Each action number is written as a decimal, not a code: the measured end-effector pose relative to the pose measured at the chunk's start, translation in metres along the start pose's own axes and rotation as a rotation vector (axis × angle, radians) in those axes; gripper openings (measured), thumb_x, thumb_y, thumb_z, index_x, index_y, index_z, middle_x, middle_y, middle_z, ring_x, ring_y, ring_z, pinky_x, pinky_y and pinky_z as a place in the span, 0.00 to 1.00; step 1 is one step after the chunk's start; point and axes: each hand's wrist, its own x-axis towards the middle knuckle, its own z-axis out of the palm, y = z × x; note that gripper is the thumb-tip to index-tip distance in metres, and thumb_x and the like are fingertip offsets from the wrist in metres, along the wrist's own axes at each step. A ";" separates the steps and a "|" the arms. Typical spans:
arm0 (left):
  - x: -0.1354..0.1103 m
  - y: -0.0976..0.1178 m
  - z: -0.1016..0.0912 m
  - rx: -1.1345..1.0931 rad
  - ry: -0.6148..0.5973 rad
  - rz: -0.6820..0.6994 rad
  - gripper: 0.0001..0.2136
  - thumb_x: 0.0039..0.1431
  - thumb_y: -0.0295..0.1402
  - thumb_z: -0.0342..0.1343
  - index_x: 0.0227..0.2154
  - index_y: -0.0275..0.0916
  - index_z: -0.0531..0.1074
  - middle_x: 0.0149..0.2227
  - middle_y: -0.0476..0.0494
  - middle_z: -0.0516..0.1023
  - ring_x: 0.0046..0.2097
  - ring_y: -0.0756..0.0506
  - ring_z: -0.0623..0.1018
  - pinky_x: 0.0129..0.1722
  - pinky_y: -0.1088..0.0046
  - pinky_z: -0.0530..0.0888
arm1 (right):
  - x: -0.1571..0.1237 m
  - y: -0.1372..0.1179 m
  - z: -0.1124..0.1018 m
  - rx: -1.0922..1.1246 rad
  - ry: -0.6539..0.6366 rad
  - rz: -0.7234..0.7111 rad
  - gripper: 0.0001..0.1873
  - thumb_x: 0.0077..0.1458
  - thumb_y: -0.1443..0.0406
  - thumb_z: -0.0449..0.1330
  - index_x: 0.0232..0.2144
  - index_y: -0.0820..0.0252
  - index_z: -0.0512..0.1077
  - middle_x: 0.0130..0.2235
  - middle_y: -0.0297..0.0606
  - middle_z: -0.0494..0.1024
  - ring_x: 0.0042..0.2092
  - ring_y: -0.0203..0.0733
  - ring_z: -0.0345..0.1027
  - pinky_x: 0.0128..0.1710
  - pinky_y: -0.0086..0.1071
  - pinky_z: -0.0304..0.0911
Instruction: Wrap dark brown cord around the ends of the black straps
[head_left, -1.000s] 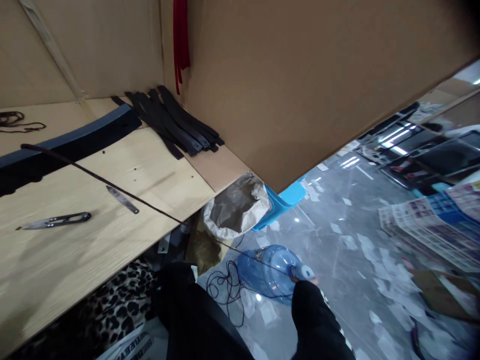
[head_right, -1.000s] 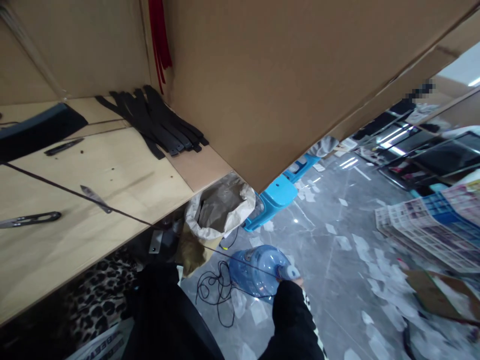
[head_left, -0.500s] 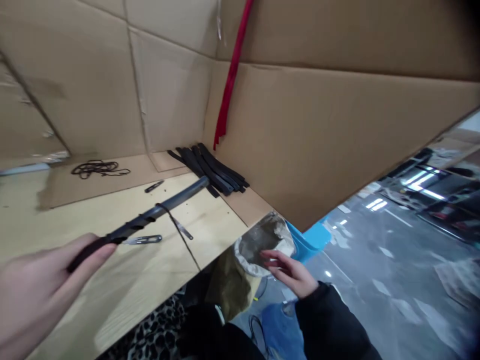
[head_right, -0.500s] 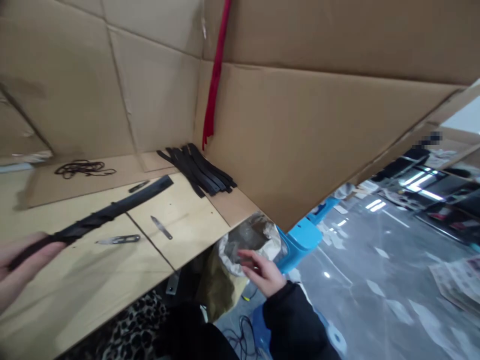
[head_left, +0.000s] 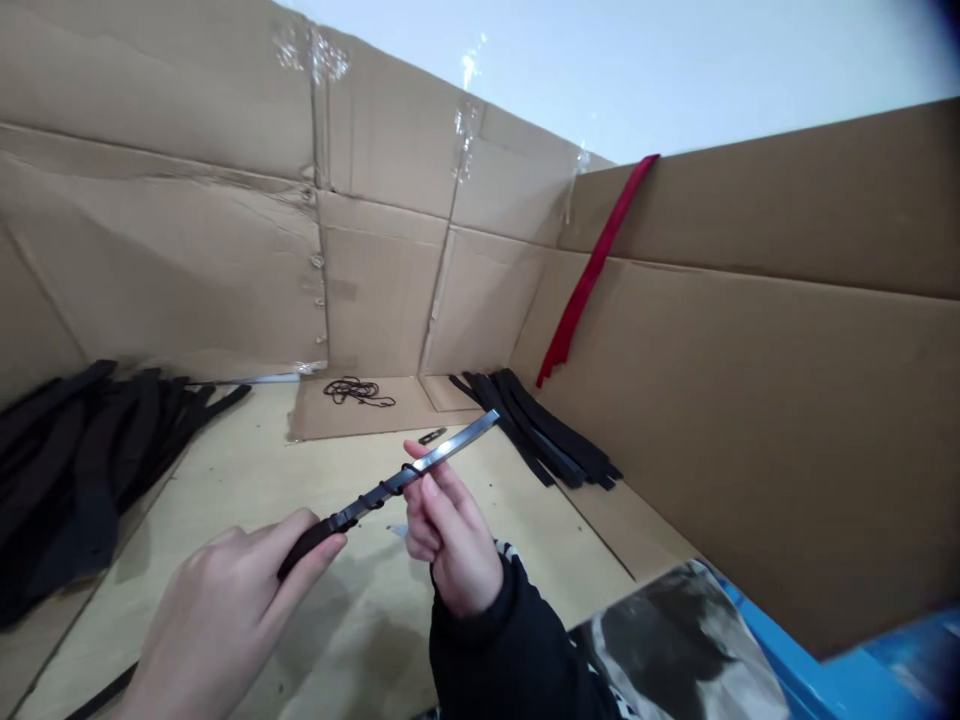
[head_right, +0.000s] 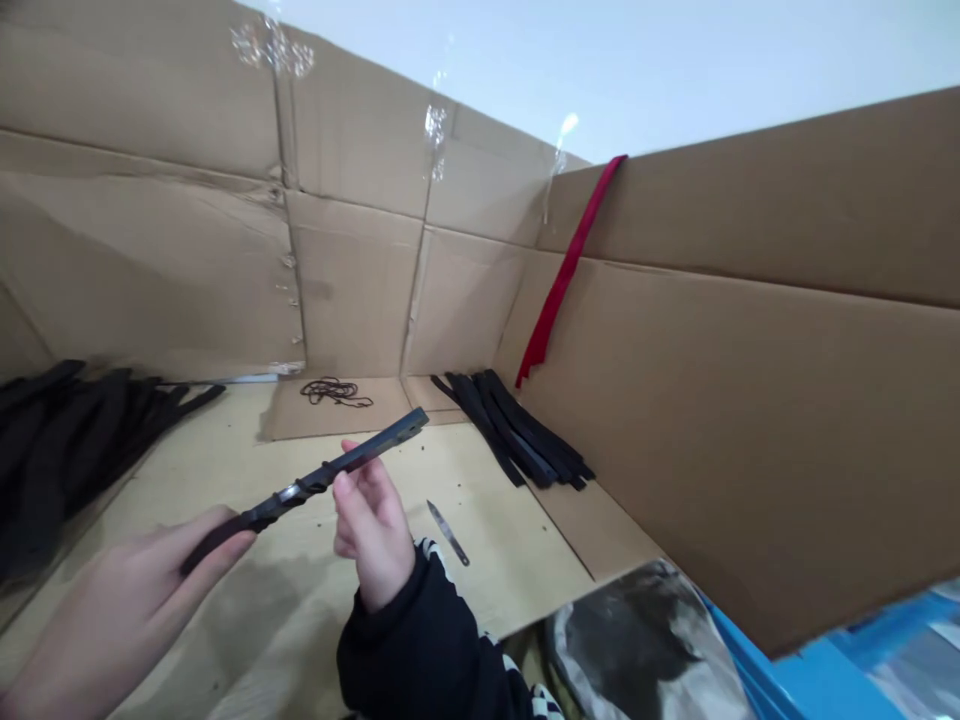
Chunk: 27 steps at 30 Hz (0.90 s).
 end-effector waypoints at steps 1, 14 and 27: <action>0.000 -0.003 -0.003 -0.010 0.004 -0.024 0.16 0.58 0.49 0.51 0.27 0.42 0.73 0.22 0.48 0.74 0.27 0.44 0.73 0.27 0.74 0.63 | 0.004 -0.001 0.005 0.011 -0.004 -0.020 0.34 0.46 0.49 0.66 0.50 0.59 0.64 0.25 0.25 0.56 0.19 0.21 0.38 0.17 0.22 0.36; -0.006 0.003 -0.026 -0.859 -0.538 -0.328 0.29 0.54 0.63 0.42 0.27 0.36 0.63 0.16 0.54 0.59 0.19 0.55 0.56 0.18 0.80 0.56 | 0.019 -0.017 0.029 -0.062 -0.483 -0.191 0.29 0.41 0.54 0.70 0.47 0.55 0.75 0.21 0.29 0.64 0.20 0.27 0.49 0.19 0.25 0.44; -0.006 0.012 -0.035 -1.076 -0.531 -0.316 0.28 0.56 0.61 0.42 0.26 0.36 0.63 0.14 0.54 0.59 0.16 0.56 0.55 0.16 0.81 0.53 | 0.030 0.009 0.044 0.031 -0.687 0.063 0.26 0.36 0.57 0.72 0.39 0.63 0.76 0.21 0.32 0.70 0.19 0.27 0.57 0.19 0.23 0.52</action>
